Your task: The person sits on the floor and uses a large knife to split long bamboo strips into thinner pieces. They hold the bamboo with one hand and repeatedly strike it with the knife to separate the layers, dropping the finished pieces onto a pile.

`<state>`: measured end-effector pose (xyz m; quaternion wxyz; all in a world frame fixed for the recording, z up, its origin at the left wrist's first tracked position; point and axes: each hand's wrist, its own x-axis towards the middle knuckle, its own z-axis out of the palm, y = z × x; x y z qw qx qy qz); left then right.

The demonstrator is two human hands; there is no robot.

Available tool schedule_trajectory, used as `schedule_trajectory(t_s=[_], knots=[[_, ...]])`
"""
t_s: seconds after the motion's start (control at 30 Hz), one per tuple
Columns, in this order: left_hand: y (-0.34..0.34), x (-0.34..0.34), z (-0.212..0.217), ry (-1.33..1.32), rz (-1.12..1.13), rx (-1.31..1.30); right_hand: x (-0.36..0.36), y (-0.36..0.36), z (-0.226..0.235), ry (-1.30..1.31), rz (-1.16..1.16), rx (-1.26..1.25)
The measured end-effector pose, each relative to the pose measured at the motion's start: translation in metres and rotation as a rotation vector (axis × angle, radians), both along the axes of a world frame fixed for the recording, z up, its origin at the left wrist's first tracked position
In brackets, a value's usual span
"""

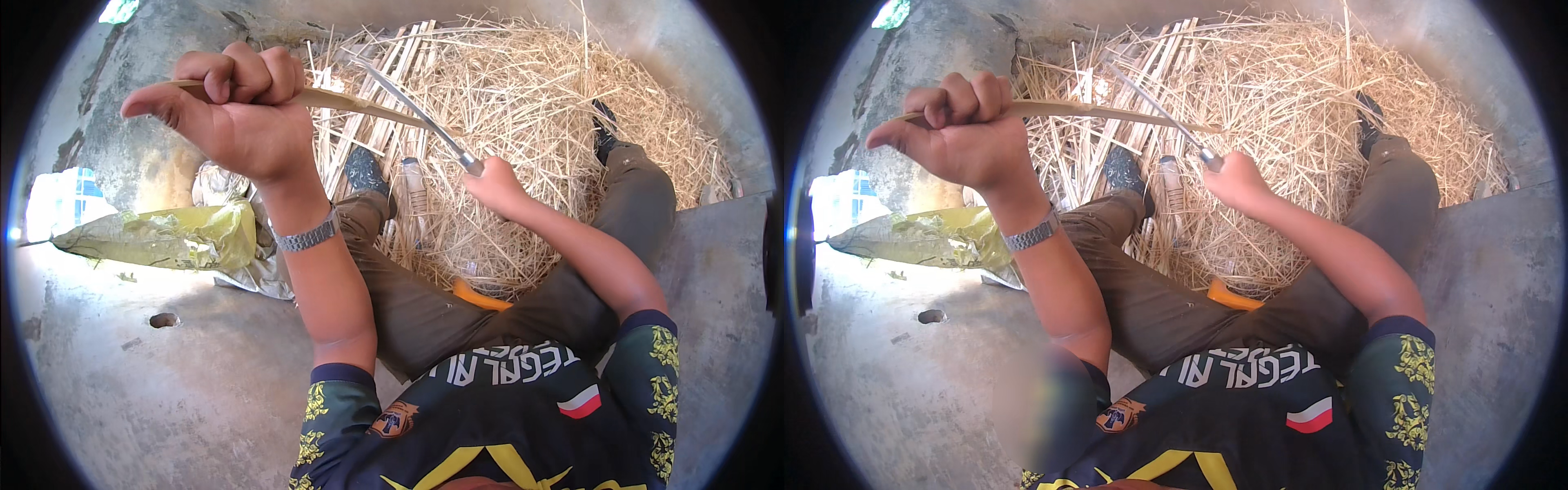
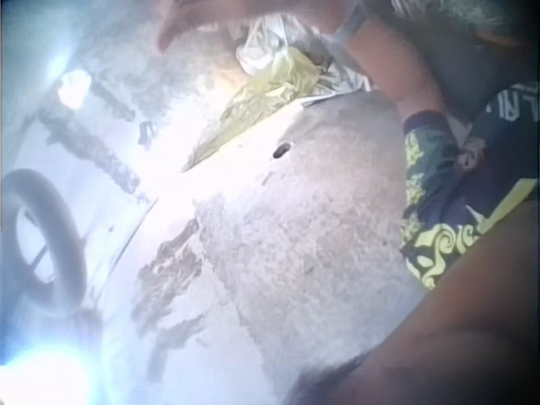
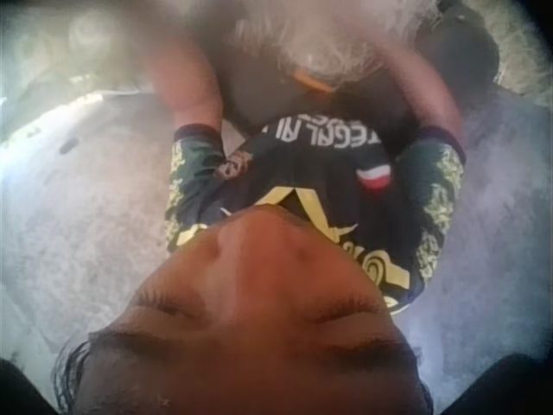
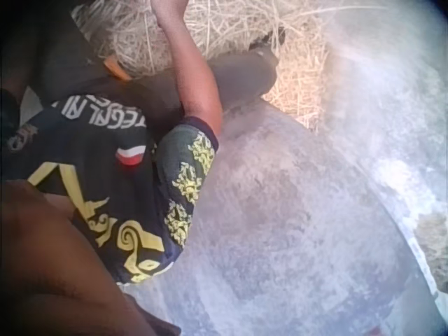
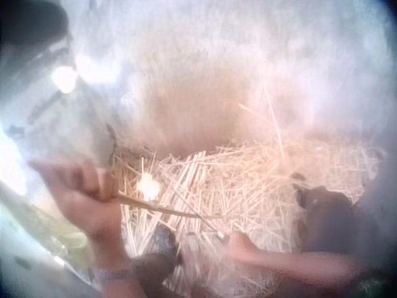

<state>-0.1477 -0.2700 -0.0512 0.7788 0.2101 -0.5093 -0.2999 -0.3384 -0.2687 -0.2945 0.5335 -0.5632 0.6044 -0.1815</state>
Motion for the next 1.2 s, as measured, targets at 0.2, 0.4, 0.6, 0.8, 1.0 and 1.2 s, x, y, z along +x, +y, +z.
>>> schedule_trajectory(t_s=[0.2,0.4,0.6,0.8,1.0,1.2], knots=[[-0.006,0.015,-0.003,-0.053,0.059,-0.019,0.024,0.019,0.034,-0.143,0.005,-0.108],[-0.010,0.021,-0.006,-0.097,0.143,-0.019,0.050,0.046,-0.018,-0.228,-0.133,-0.085],[-0.002,0.053,-0.011,-0.029,0.183,0.039,0.040,0.039,-0.023,0.022,-0.092,-0.044],[0.004,0.071,-0.005,-0.001,-0.033,-0.050,0.051,0.047,0.015,-0.137,-0.063,-0.387],[0.116,0.056,0.061,-0.165,-0.295,-0.373,0.014,0.018,-0.116,0.066,-0.185,0.153],[0.116,0.087,0.053,-0.137,-0.241,-0.191,0.051,0.031,-0.038,-0.092,-0.062,-0.005]])
